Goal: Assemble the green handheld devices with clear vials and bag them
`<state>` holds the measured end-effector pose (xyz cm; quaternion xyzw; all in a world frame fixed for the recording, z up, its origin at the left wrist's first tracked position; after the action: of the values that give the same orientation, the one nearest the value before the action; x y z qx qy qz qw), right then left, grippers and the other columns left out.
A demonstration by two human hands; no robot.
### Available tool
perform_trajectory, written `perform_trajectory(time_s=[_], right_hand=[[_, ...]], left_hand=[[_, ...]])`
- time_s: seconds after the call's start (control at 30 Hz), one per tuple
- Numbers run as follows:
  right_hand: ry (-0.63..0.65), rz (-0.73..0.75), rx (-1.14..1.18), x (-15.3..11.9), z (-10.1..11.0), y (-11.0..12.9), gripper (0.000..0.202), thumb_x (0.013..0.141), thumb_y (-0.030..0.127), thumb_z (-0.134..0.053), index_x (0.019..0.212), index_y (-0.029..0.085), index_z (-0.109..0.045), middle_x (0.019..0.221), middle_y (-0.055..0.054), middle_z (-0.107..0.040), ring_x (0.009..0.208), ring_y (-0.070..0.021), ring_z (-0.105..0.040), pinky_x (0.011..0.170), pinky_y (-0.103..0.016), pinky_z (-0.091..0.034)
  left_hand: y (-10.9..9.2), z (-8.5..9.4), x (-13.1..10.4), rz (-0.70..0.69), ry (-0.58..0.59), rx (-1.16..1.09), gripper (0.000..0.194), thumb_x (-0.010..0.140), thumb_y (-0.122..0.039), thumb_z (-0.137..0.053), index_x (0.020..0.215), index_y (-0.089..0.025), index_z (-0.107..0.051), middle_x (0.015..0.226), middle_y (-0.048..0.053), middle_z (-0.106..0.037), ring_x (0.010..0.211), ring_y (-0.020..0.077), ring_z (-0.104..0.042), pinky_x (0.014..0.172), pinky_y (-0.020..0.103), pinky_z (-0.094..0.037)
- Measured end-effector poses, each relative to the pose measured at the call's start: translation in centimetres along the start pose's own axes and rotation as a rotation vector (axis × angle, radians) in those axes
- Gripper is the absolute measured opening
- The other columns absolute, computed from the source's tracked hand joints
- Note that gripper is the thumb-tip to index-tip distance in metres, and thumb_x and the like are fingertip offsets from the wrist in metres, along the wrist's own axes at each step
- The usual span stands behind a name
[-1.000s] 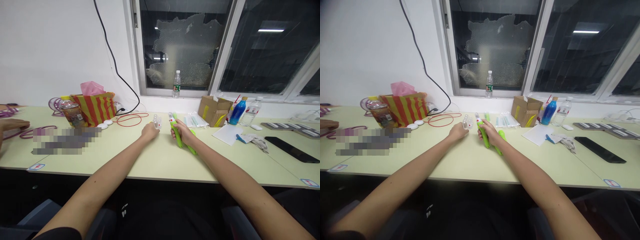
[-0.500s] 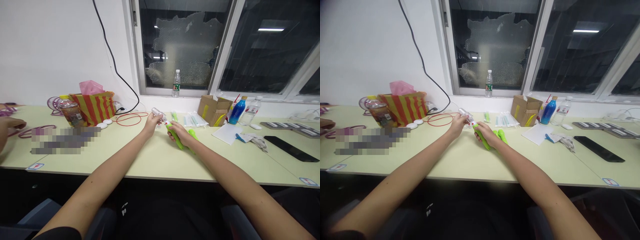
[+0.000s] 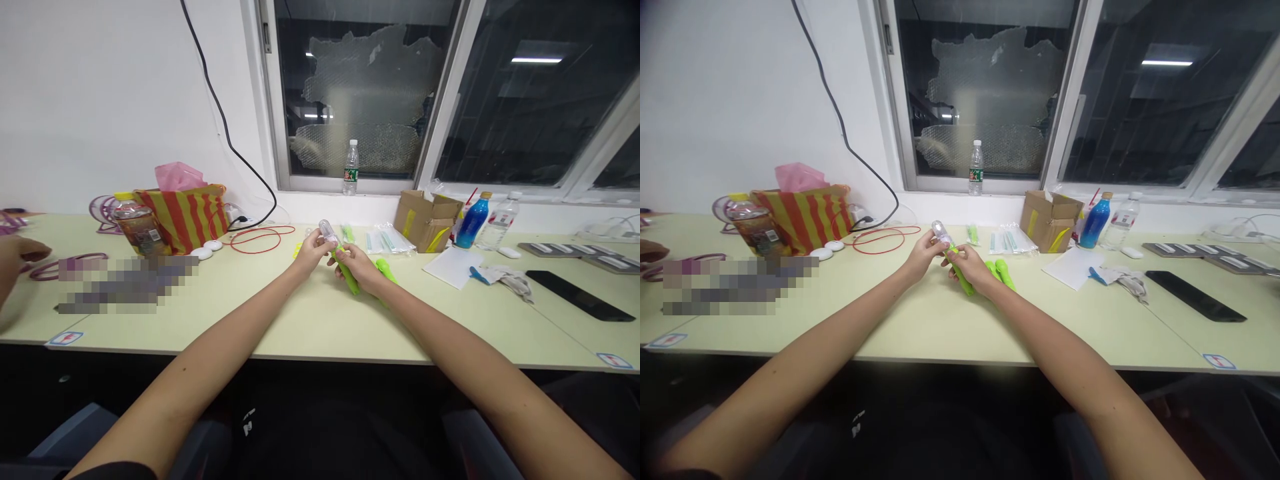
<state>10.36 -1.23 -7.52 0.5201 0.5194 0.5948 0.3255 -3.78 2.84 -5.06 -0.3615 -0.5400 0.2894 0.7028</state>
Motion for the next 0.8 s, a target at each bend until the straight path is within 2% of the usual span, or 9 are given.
perform_trajectory(time_s=[0.1,0.23,0.3,0.47,0.57,0.67,0.8], right_hand=[[-0.050,0.000,0.018,0.2,0.1,-0.4,0.052,0.070,0.053,-0.077,0.093,0.022,-0.043,0.079,0.001,-0.066,0.052,-0.0113,-0.058,0.048,-0.026,-0.044],[-0.115,0.025,-0.024,0.3,0.4,-0.4,0.056,0.057,0.035,-0.087,0.089,0.021,-0.044,0.074,0.006,-0.062,0.051,-0.0105,-0.057,0.051,-0.026,-0.044],[-0.157,0.033,-0.073,0.2,0.5,-0.2,0.053,0.055,0.031,-0.087,0.085,0.021,-0.044,0.071,0.006,-0.061,0.051,-0.0108,-0.057,0.052,-0.025,-0.043],[-0.166,0.061,-0.085,0.1,0.7,0.3,0.043,0.060,0.035,-0.086,0.078,0.018,-0.051,0.067,0.003,-0.063,0.053,-0.0128,-0.060,0.056,-0.027,-0.047],[-0.155,0.048,-0.004,0.0,0.7,0.5,0.042,0.059,0.038,-0.087,0.081,0.017,-0.057,0.072,0.000,-0.063,0.059,-0.0154,-0.064,0.059,-0.030,-0.052],[-0.101,0.021,0.033,0.0,0.5,0.5,0.039,0.066,0.045,-0.082,0.085,0.016,-0.063,0.081,-0.003,-0.064,0.065,-0.0166,-0.067,0.062,-0.032,-0.055],[-0.076,0.006,0.021,0.0,0.4,0.4,0.038,0.074,0.052,-0.075,0.084,0.016,-0.065,0.087,-0.006,-0.066,0.066,-0.0151,-0.066,0.062,-0.031,-0.056]], left_hand=[[0.2,0.1,0.1,0.072,0.082,-0.079,0.028,0.074,-0.036,-0.068,0.093,-0.019,-0.057,0.074,0.000,-0.061,0.067,0.0135,-0.058,0.064,0.027,-0.048],[-0.1,0.3,0.1,0.093,0.044,-0.092,0.029,0.070,-0.037,-0.072,0.091,-0.019,-0.060,0.074,-0.001,-0.059,0.072,0.0141,-0.057,0.066,0.027,-0.047],[-0.3,0.4,0.1,0.095,0.030,-0.088,0.028,0.070,-0.037,-0.072,0.088,-0.018,-0.061,0.076,0.000,-0.059,0.074,0.0142,-0.056,0.068,0.027,-0.046],[-0.3,0.5,0.1,0.102,0.070,-0.145,0.028,0.073,-0.037,-0.072,0.091,-0.017,-0.064,0.084,0.002,-0.063,0.078,0.0145,-0.057,0.073,0.028,-0.045],[0.3,0.8,0.3,0.121,0.056,-0.195,0.034,0.072,-0.034,-0.073,0.101,-0.018,-0.064,0.084,0.003,-0.065,0.078,0.0148,-0.059,0.074,0.029,-0.044],[0.9,0.9,0.5,0.154,0.034,-0.258,0.040,0.071,-0.031,-0.073,0.108,-0.018,-0.063,0.084,0.003,-0.066,0.077,0.0153,-0.061,0.073,0.029,-0.043],[1.1,0.9,0.6,0.165,0.012,-0.245,0.036,0.072,-0.034,-0.072,0.104,-0.017,-0.065,0.088,0.004,-0.066,0.081,0.0156,-0.060,0.074,0.029,-0.043]])
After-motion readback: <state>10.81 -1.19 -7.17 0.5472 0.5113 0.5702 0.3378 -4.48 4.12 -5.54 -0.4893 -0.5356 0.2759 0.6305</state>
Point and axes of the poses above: each hand's wrist, its own x-axis towards the middle knuckle, its own z-axis out of the back of the hand, y = z × x, the point moved 2 cm from there along x, towards the middle knuckle
